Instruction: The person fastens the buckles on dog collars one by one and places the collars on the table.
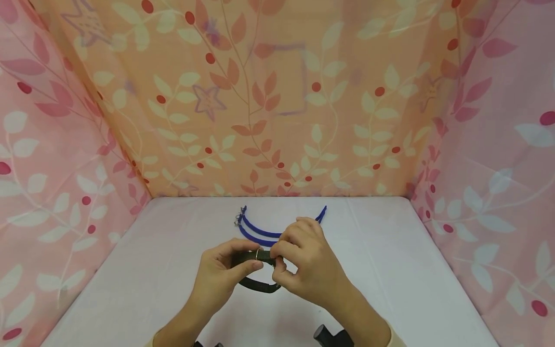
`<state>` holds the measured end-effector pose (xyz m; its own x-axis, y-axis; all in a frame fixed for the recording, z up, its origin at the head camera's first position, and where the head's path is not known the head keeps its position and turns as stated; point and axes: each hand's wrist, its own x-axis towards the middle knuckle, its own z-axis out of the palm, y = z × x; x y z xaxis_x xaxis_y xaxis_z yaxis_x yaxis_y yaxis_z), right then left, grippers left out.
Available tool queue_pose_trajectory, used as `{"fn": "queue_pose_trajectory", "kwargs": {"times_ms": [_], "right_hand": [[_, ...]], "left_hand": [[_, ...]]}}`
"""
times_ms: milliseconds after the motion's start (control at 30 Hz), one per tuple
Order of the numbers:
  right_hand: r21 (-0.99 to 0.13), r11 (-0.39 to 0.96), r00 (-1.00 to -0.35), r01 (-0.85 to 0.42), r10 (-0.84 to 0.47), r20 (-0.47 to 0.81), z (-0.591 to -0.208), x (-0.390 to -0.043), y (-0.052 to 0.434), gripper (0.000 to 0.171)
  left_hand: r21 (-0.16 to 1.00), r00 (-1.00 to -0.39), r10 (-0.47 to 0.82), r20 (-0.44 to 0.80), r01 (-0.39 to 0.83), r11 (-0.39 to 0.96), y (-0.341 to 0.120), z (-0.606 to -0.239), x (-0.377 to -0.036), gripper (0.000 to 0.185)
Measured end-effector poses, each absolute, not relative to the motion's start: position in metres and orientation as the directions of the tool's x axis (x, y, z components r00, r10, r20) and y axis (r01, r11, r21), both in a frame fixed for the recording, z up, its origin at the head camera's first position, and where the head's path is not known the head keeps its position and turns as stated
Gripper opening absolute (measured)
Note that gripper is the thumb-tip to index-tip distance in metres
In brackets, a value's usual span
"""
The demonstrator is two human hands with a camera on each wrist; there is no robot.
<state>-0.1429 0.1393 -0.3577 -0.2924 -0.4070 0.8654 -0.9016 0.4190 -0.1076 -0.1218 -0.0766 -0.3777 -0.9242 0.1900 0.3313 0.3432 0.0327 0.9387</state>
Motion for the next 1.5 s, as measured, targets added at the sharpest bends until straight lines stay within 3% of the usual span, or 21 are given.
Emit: {"fn": "queue_pose_trajectory", "kwargs": {"times_ms": [233, 333, 467, 567, 633, 733, 967, 1100, 1300, 1500], "right_hand": [[-0.219, 0.357, -0.364, -0.908, -0.414, 0.834, -0.356, -0.140, 0.146, 0.013], [-0.295, 0.361, -0.436, -0.885, -0.417, 0.797, -0.353, -0.138, 0.152, 0.025], [-0.400, 0.448, -0.587, -0.800, -0.440, 0.680, -0.351, -0.135, 0.163, 0.044], [-0.447, 0.519, -0.680, -0.729, -0.473, 0.560, -0.352, -0.135, 0.169, 0.045], [-0.456, 0.527, -0.695, -0.718, -0.505, 0.511, -0.353, -0.138, 0.171, 0.041], [-0.454, 0.505, -0.679, -0.734, -0.542, 0.495, -0.355, -0.144, 0.173, 0.032], [-0.332, 0.460, -0.551, -0.824, -0.514, 0.658, -0.351, -0.148, 0.176, 0.030], [-0.281, 0.489, -0.529, -0.826, -0.498, 0.687, -0.348, -0.148, 0.177, 0.026], [-0.195, 0.468, -0.434, -0.862, -0.483, 0.761, -0.345, -0.150, 0.176, 0.017], [-0.165, 0.426, -0.352, -0.889, -0.406, 0.844, -0.342, -0.150, 0.173, 0.029]], "left_hand": [[0.922, -0.915, 0.170, 0.367, 0.381, 0.062, -0.079, -0.376, -0.123, 0.028], [0.921, -0.913, 0.142, 0.382, 0.390, 0.029, -0.080, -0.375, -0.123, 0.026], [0.919, -0.913, 0.109, 0.394, 0.393, -0.031, -0.081, -0.373, -0.123, 0.026], [0.914, -0.910, 0.092, 0.404, 0.399, -0.068, -0.083, -0.373, -0.123, 0.027], [0.906, -0.904, 0.087, 0.420, 0.412, -0.092, -0.083, -0.373, -0.123, 0.028], [0.893, -0.893, 0.087, 0.442, 0.429, -0.137, -0.084, -0.374, -0.125, 0.028], [0.837, -0.864, 0.024, 0.502, 0.479, -0.266, -0.088, -0.376, -0.135, 0.021], [0.805, -0.839, 0.000, 0.545, 0.523, -0.280, -0.092, -0.375, -0.141, 0.020], [0.813, -0.836, 0.009, 0.549, 0.532, -0.236, -0.098, -0.371, -0.141, 0.020], [0.896, -0.886, 0.134, 0.443, 0.440, -0.050, -0.103, -0.366, -0.140, 0.029]]}}
